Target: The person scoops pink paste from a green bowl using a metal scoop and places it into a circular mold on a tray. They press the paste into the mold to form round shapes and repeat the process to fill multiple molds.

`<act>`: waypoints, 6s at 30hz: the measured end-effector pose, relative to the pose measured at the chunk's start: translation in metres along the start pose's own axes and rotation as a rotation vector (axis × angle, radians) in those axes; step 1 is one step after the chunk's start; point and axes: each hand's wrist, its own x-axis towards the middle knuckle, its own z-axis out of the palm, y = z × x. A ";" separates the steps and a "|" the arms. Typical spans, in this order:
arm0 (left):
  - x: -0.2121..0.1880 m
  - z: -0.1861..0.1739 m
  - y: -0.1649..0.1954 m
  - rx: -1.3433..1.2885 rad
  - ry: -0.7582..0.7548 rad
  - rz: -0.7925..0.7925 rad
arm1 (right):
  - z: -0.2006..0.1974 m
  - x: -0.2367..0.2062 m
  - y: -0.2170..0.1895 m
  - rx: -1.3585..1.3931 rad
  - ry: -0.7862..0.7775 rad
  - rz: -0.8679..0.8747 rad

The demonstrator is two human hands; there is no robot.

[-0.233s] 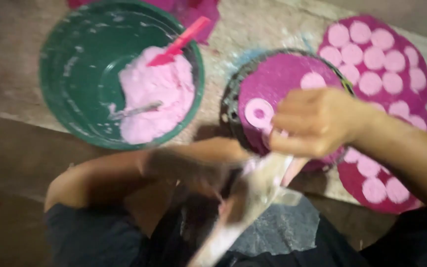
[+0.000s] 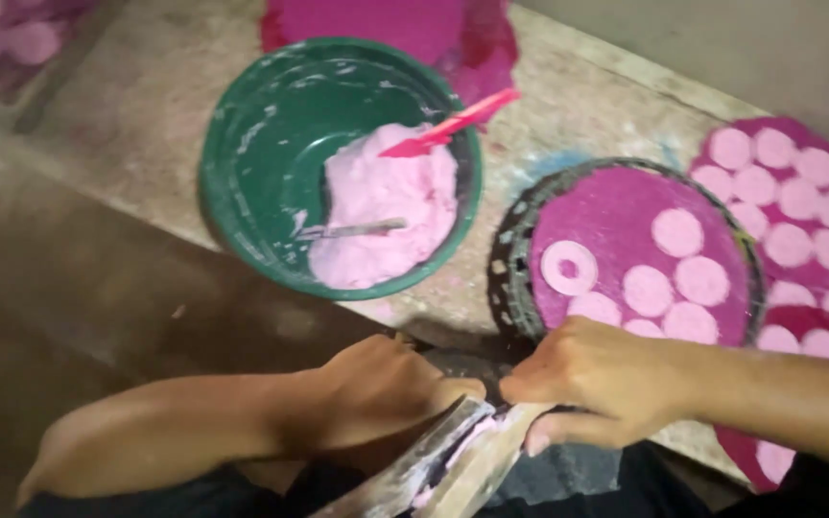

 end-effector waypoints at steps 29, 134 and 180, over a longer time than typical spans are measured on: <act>-0.043 0.085 -0.225 -0.086 1.672 -0.502 | 0.022 0.181 0.182 -1.157 0.005 0.220; -0.016 -0.004 -0.139 0.487 1.272 -0.773 | 0.023 0.109 0.102 -0.174 0.930 0.331; 0.099 0.061 -0.112 -0.689 0.256 0.221 | 0.108 -0.036 0.066 0.508 0.806 0.417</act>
